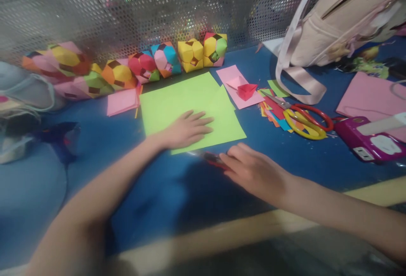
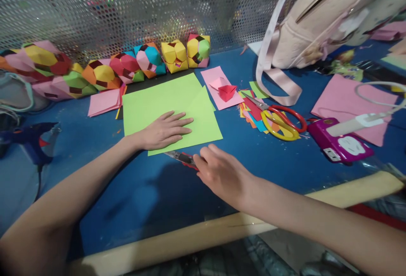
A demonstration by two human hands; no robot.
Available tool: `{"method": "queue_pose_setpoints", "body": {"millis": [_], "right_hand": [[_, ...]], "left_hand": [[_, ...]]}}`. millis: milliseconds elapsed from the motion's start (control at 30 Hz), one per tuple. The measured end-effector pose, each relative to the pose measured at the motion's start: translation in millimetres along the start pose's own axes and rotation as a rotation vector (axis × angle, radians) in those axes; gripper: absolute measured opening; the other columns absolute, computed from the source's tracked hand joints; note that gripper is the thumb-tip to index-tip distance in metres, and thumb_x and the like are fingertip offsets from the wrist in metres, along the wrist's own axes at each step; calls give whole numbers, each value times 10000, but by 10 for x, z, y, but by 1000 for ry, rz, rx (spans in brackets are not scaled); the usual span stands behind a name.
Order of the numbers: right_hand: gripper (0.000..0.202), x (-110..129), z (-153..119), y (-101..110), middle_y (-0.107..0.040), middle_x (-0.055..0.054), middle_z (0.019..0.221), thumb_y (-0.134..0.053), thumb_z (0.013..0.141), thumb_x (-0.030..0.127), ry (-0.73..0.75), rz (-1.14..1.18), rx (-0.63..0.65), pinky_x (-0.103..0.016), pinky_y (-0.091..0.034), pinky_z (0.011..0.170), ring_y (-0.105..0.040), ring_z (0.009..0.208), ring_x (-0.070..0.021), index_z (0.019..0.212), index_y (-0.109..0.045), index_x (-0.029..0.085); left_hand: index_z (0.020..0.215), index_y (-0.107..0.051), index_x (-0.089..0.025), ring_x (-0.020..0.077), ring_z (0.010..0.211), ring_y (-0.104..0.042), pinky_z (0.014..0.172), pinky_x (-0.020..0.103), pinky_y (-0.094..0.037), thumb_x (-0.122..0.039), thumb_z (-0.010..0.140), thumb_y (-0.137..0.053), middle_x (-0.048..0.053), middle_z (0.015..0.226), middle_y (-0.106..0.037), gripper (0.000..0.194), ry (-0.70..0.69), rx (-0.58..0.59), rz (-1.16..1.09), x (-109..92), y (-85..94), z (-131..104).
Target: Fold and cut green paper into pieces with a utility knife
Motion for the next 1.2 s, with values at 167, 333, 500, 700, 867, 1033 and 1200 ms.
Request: {"method": "queue_pose_setpoints", "body": {"millis": [167,333,500,700,867,1033,1200], "right_hand": [[39,24,15,-4,-566,-62,741,-622,834,119,10,-6,7,-311,-414,612,-520,695,-213,867,-609,136],[32,47,40,2,-556,-60,733,-599,846,112,18,-28,12,-319,-403,606,-511,686,-214,850,-604,143],[43,87,67,10,-549,-55,723,-628,833,110,54,-40,4,-326,-392,609,-498,681,-216,825,-604,144],[43,110,75,-24,-563,-58,735,-630,835,107,49,-35,19,-323,-393,614,-503,688,-212,837,-608,144],[63,155,102,22,-552,-51,718,-672,804,113,71,-31,-18,-323,-392,599,-490,672,-207,815,-614,136],[37,184,128,-18,-555,-55,743,-634,841,119,81,-29,9,-329,-393,612,-505,704,-215,846,-607,144],[49,177,128,-48,-562,-62,751,-648,833,122,61,13,16,-324,-405,617,-515,712,-218,862,-610,132]], "left_hand": [[1354,-539,-242,272,1463,-251,1173,491,-152,-424,1020,-269,53,1540,-382,466,17,6,-3,8,8,2],[1357,-534,-259,263,1465,-246,1175,489,-155,-423,1018,-284,42,1546,-372,452,16,15,3,2,4,4],[1353,-536,-272,260,1465,-249,1176,490,-154,-421,1015,-296,34,1545,-374,441,18,6,-9,8,-4,4],[1350,-539,-262,262,1464,-249,1178,484,-145,-428,1016,-286,40,1541,-381,451,22,11,-14,2,-2,7],[1347,-541,-251,264,1464,-250,1175,486,-154,-424,1019,-273,39,1543,-378,458,18,15,-7,-12,7,5],[1353,-535,-253,268,1463,-252,1174,493,-158,-424,1018,-277,39,1541,-381,456,24,7,-6,-8,9,3],[1352,-534,-251,268,1463,-252,1174,494,-162,-424,1017,-281,36,1543,-377,455,20,4,-14,-15,8,3]]}}
Point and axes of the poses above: each hand's wrist, its own z-axis towards the middle knuckle, its own y-axis out of the back of the hand, x = y × z, the point moved 10 cm from there along z, towards the middle knuckle
